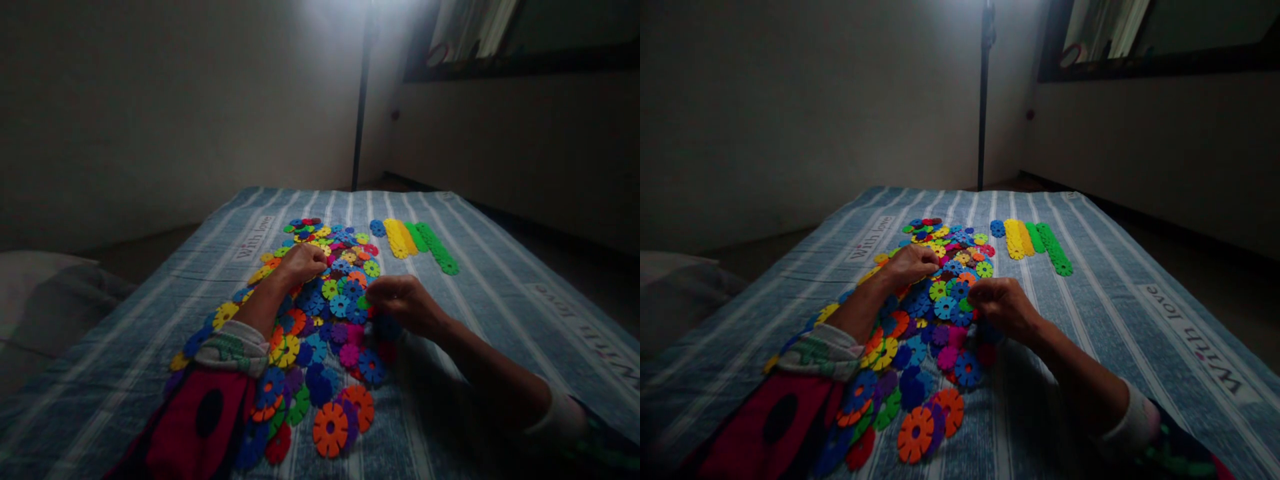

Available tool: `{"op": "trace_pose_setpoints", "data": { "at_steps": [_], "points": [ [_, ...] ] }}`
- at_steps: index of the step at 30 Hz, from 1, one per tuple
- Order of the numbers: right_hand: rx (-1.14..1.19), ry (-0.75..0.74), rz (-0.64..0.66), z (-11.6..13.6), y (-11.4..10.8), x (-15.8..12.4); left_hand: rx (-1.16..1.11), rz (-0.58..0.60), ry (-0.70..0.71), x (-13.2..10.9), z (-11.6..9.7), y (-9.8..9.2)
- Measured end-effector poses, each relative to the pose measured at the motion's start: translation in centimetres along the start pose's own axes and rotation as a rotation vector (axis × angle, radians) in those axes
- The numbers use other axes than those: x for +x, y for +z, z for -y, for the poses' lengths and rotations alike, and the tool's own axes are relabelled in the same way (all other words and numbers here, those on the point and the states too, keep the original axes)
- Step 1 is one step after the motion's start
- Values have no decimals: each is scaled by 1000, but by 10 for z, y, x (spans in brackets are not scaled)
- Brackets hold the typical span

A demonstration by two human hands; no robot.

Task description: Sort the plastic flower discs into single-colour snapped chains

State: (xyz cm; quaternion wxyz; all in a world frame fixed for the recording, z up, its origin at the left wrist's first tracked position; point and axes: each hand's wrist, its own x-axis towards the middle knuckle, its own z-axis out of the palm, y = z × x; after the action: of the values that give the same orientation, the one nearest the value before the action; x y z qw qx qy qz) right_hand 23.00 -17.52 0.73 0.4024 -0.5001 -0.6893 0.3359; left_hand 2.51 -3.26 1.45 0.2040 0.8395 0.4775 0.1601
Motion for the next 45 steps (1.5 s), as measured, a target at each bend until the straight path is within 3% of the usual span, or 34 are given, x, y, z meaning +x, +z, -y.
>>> {"op": "trace_pose_setpoints", "data": {
  "at_steps": [45],
  "points": [
    [-90, -87, -11, -7, 6, -4, 46, -25, 10, -1, 2, 2]
  ]
}}
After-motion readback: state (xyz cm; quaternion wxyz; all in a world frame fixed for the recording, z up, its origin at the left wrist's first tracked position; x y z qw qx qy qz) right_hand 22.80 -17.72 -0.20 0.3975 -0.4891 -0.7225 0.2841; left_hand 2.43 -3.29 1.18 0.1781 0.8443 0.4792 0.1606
